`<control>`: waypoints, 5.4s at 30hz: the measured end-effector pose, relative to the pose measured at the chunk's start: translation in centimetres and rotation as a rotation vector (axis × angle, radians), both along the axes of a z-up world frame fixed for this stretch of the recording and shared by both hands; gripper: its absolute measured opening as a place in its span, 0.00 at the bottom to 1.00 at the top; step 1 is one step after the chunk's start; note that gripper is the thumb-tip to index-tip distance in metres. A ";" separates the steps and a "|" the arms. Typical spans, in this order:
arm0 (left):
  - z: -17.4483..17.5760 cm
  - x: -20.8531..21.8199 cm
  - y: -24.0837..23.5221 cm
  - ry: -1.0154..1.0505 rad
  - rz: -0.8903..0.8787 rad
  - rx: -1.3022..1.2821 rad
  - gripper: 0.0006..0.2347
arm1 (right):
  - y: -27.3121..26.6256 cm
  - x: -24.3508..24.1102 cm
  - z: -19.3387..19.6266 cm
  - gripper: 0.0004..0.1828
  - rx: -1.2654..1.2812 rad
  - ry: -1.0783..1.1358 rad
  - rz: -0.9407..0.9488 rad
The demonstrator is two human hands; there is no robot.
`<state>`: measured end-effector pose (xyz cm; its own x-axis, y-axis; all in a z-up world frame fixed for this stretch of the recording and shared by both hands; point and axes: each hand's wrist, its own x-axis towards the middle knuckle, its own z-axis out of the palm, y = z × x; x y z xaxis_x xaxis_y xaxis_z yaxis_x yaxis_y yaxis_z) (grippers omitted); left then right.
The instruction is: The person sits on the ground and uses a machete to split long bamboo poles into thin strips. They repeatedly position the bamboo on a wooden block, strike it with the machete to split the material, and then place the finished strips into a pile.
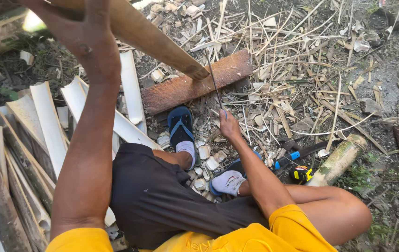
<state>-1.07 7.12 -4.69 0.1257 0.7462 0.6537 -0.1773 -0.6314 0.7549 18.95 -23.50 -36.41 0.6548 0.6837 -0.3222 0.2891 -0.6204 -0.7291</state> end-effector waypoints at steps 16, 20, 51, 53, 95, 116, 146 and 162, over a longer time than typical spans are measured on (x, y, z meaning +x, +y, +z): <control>-15.7 4.8 -7.0 0.168 -0.204 -0.221 0.30 | -5.5 -4.4 1.6 0.16 0.052 -0.114 -0.053; -16.4 4.4 -8.4 0.201 -0.162 -0.207 0.30 | -2.4 -3.9 7.3 0.12 0.017 -0.136 0.033; -15.2 5.8 -10.7 0.250 -0.044 -0.190 0.25 | 9.2 -2.0 17.5 0.13 0.555 -0.272 0.102; -15.4 6.1 -10.6 0.294 -0.014 -0.144 0.24 | 10.0 -2.3 12.5 0.16 0.075 -0.222 0.156; -15.8 7.7 -10.5 0.199 0.009 -0.129 0.25 | 9.1 -1.3 13.6 0.13 0.009 -0.131 0.237; -25.7 -7.0 -12.6 0.243 0.153 -0.371 0.21 | -0.3 -4.1 1.7 0.15 -0.056 -0.105 0.063; -9.3 -0.8 -3.3 1.382 -0.021 -0.135 0.46 | -4.0 -5.2 3.7 0.13 0.037 0.185 -0.043; 1.2 9.5 -5.0 0.435 -0.219 0.154 0.51 | -7.8 -2.5 1.9 0.14 0.081 0.254 -0.138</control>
<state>8.39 2.13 -3.47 0.5537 0.5707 0.6064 -0.0081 -0.7245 0.6892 16.49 -31.32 -34.46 0.6487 0.6243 -0.4353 0.0087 -0.5780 -0.8160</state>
